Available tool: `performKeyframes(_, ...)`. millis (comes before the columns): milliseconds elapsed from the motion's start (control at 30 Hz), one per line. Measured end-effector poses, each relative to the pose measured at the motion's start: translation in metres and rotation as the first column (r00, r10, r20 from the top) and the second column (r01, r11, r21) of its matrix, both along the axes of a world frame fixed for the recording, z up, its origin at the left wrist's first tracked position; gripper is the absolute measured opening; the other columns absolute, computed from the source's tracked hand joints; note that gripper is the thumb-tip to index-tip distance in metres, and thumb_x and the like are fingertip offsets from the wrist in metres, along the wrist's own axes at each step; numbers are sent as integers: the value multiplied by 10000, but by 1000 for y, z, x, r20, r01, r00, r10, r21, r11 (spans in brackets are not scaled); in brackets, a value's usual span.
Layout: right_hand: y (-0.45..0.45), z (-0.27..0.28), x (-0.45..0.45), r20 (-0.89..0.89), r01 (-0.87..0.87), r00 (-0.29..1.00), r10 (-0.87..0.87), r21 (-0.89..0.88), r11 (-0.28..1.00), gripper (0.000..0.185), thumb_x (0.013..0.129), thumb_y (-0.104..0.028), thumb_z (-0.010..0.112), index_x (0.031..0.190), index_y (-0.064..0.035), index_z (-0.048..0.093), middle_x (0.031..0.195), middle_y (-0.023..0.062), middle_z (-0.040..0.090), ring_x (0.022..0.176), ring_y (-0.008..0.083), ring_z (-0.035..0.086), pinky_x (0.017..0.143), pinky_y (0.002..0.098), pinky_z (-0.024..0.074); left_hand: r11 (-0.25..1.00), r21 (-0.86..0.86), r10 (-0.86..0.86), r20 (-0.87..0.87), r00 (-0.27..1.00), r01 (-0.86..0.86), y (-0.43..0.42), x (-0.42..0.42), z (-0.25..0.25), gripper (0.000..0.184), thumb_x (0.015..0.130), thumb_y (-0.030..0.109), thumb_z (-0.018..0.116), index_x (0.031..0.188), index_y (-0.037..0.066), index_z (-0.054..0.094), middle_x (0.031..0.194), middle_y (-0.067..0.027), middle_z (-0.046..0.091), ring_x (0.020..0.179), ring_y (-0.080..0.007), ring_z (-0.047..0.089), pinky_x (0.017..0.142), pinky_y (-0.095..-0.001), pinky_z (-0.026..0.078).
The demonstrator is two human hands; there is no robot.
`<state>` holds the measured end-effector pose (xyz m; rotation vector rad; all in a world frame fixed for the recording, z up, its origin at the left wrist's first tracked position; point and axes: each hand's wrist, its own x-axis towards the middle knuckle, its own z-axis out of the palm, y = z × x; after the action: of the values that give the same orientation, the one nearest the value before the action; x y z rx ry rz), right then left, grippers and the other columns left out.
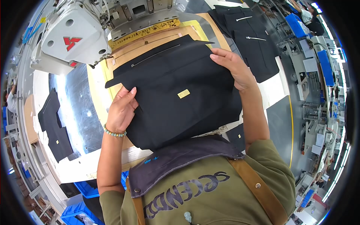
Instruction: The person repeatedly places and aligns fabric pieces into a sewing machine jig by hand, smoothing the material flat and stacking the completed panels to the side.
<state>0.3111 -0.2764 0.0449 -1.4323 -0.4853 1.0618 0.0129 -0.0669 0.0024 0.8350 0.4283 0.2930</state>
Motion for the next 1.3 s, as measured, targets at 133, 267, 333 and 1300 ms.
performKeyframes(133, 4, -2, -2, 165, -36, 986, 34, 14, 999, 313, 978, -166, 688, 1240, 6, 699, 1097, 9, 730, 1028, 61, 647, 958, 209, 463, 1000, 13, -13, 32, 999, 13, 4, -5, -4, 361, 1068, 92, 484, 1422, 59, 546, 1411, -63, 613, 1280, -187, 597, 1081, -367, 489)
performKeyframes(267, 5, 0, -2, 229, -46, 972, 43, 8, 999, 294, 975, -157, 688, 1212, 14, 712, 1097, -1, 727, 1015, 62, 641, 952, 215, 461, 1000, 29, 4, 44, 999, -5, 1, -4, 5, 322, 1064, 92, 498, 1373, 58, 584, 1326, -50, 662, 1202, -162, 636, 1018, -339, 522)
performKeyframes(333, 3, 1, -3, 238, -37, 971, 34, 10, 999, 290, 973, -158, 690, 1204, 16, 716, 1085, -3, 725, 1006, 61, 635, 949, 216, 457, 999, 29, 12, 37, 999, -13, -1, -2, 8, 299, 1060, 89, 510, 1341, 60, 605, 1271, -43, 688, 1150, -150, 658, 983, -326, 536)
performKeyframes(1300, 29, 25, -77, 885, -173, 457, -90, 188, 967, 393, 815, 38, 770, 1191, -47, 693, 968, 65, 729, 827, 177, 675, 750, 295, 544, 973, -178, 133, -98, 986, -149, -20, 17, 8, 270, 991, 76, 645, 1220, -66, 650, 1159, -163, 725, 1022, -252, 733, 900, -379, 614)
